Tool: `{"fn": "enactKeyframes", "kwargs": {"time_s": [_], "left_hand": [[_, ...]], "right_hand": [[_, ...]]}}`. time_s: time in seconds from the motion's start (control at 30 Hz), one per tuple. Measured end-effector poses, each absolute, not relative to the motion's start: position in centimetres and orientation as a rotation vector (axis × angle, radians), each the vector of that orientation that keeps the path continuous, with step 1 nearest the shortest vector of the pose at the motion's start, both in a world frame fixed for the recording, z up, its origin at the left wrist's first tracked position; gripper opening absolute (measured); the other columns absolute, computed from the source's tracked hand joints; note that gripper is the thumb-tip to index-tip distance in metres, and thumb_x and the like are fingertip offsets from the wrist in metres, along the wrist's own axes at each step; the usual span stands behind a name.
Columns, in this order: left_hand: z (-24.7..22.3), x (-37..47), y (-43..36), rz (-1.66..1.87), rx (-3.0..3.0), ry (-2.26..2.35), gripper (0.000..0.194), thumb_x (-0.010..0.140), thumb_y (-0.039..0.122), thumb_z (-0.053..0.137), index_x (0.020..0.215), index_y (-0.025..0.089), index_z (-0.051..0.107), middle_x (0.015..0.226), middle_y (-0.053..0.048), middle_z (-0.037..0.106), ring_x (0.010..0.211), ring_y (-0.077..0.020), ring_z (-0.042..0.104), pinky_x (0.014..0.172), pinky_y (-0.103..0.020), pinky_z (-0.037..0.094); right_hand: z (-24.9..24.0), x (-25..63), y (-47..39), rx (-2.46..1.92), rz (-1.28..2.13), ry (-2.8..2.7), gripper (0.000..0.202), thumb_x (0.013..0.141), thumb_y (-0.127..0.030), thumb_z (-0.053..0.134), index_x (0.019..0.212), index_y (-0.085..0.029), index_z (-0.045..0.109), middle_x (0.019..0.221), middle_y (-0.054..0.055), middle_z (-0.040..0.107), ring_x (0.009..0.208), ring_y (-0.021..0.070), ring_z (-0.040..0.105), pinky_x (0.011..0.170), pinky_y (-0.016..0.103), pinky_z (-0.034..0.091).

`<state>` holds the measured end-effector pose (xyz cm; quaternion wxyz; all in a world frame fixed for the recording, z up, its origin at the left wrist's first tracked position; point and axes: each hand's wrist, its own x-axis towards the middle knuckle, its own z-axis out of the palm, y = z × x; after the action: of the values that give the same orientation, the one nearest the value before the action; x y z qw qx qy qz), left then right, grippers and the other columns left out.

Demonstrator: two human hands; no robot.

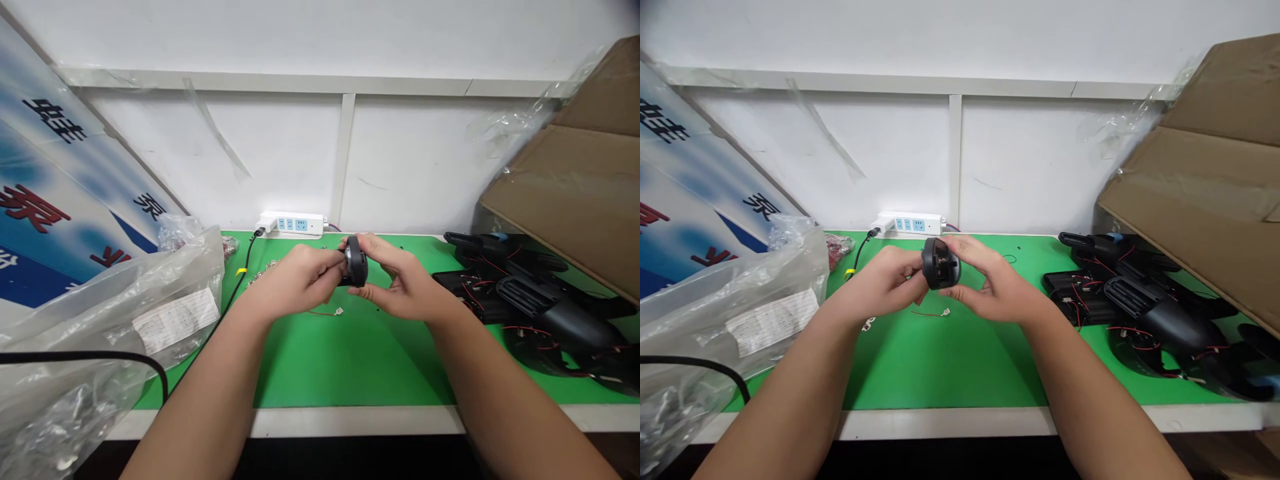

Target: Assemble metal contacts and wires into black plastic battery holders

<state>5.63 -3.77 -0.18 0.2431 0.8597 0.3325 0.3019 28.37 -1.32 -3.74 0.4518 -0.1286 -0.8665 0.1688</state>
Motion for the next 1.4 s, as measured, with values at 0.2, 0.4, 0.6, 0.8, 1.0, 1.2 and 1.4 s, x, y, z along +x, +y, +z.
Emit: {"fn": "enactKeyframes", "kwargs": {"time_s": [0.2,0.4,0.6,0.8,1.0,1.2,1.4], "left_hand": [[0.2,5.4,-3.9,0.784,2.279,0.854,0.022,0.093,0.014,0.047,0.077,0.016,0.061,0.056,0.005,0.057,0.048,-0.0055,0.050,0.047,-0.016,0.037],[0.2,5.3,-3.6,0.700,2.194,0.873,0.019,0.089,0.014,0.049,0.073,0.016,0.060,0.056,0.005,0.058,0.049,-0.0065,0.051,0.046,-0.017,0.037],[0.3,5.2,-3.6,0.681,2.042,0.843,0.022,0.092,0.018,0.052,0.071,0.016,0.060,0.055,0.005,0.058,0.048,-0.0053,0.047,0.046,-0.017,0.036],[0.7,5.1,-3.5,0.707,1.921,0.853,0.021,0.087,0.016,0.055,0.070,0.013,0.067,0.048,0.005,0.054,0.044,-0.0042,0.044,0.045,-0.016,0.032],[0.7,5.5,-3.5,0.821,1.791,0.792,0.024,0.091,0.025,0.052,0.074,0.014,0.065,0.041,0.006,0.053,0.036,-0.0057,0.044,0.045,-0.018,0.035],[0.3,6.1,-3.4,0.889,1.701,0.728,0.045,0.094,0.036,0.059,0.055,0.017,0.048,0.039,0.005,0.046,0.040,-0.0039,0.034,0.047,-0.021,0.028],[-0.2,5.9,-3.0,0.880,1.588,0.648,0.056,0.091,0.056,0.071,0.058,0.016,0.049,0.039,0.006,0.040,0.042,-0.0038,0.028,0.047,-0.023,0.020]], "right_hand": [[-3.2,29.0,-1.4,-0.272,0.479,-2.206,0.075,0.097,-0.022,0.070,0.162,-0.042,0.039,0.152,0.006,0.061,0.142,0.0251,0.057,0.121,0.049,0.048],[-2.6,29.3,-1.6,-0.285,0.499,-2.287,0.070,0.098,-0.022,0.069,0.161,-0.038,0.043,0.151,0.007,0.060,0.141,0.0268,0.057,0.119,0.048,0.049],[-3.0,29.2,-1.1,-0.223,0.502,-2.240,0.077,0.096,-0.023,0.073,0.163,-0.040,0.039,0.151,0.007,0.062,0.142,0.0256,0.057,0.122,0.050,0.046],[-3.2,28.8,-1.6,-0.331,0.596,-2.212,0.068,0.094,-0.028,0.076,0.157,-0.034,0.050,0.151,0.009,0.063,0.144,0.0266,0.057,0.124,0.052,0.044],[-3.7,28.3,-2.0,-0.414,0.748,-2.117,0.059,0.087,-0.030,0.084,0.143,-0.032,0.065,0.162,0.008,0.054,0.147,0.0298,0.055,0.125,0.053,0.045],[-3.7,27.5,-2.1,-0.399,0.876,-2.014,0.066,0.090,-0.035,0.082,0.151,-0.029,0.058,0.160,0.008,0.056,0.146,0.0279,0.056,0.127,0.052,0.043],[-4.1,26.6,-2.1,-0.321,1.049,-1.861,0.057,0.089,-0.036,0.083,0.141,-0.028,0.064,0.150,0.008,0.065,0.145,0.0259,0.057,0.126,0.049,0.044]]}}
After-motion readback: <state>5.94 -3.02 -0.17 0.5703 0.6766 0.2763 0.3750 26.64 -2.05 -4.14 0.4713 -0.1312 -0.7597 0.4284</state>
